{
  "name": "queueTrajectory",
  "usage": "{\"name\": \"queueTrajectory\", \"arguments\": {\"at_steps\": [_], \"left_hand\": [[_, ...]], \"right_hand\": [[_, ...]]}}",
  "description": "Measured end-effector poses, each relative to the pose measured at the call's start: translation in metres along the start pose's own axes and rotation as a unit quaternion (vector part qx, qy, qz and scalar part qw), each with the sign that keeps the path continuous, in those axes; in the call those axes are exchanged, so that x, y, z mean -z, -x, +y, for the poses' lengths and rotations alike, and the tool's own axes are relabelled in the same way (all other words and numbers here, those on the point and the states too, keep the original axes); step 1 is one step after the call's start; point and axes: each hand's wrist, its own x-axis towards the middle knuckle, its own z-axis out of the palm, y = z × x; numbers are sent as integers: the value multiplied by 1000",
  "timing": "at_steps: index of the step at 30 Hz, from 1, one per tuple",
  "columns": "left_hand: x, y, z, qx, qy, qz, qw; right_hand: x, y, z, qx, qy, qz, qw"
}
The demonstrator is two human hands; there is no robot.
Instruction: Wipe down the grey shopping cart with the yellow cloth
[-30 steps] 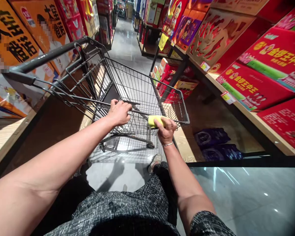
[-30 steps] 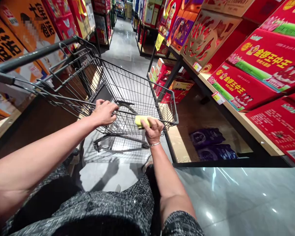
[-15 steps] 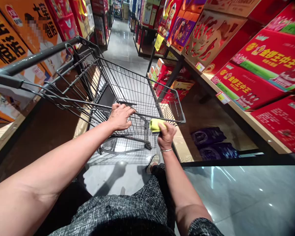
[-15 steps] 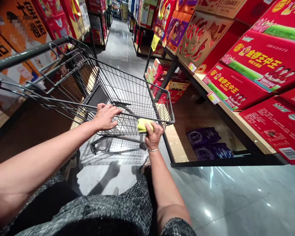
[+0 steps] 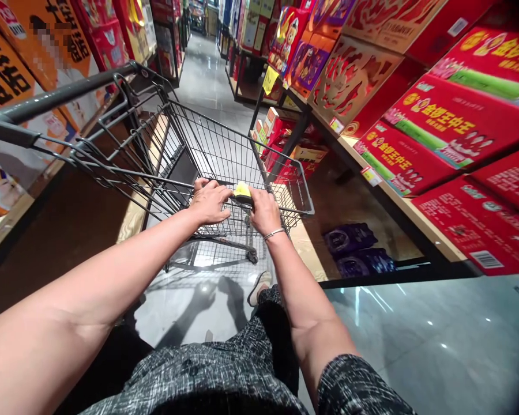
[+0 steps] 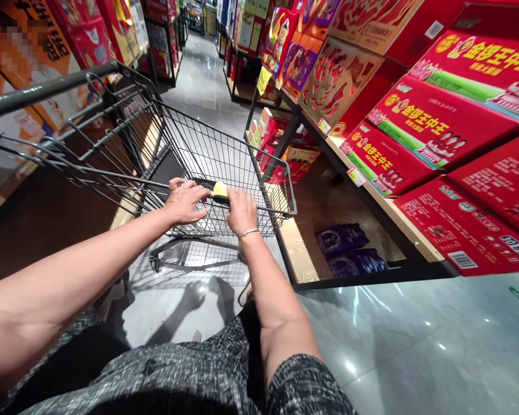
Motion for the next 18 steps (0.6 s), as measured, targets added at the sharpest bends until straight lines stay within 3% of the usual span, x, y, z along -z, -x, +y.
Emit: {"name": "queueTrajectory", "arguments": {"at_steps": [4,8,10,14,18], "left_hand": [[-3,-10,-13,3,14,4,1000],[-6,-20,-29,-3,26,11,1000],[-6,-26,-38,1,40,3,999],[-3,-36,-56,2,34,-32,999],[1,-40,-60,11,-9,-59,998]], "right_hand": [[21,8,58,-91,75,-63,991],[25,27,108,-155,129,-66,977],[19,33,110,-163,135,-37,977],[-1,45,88,-188,128,31,973],[-18,67,78,-147,88,111,979]]}}
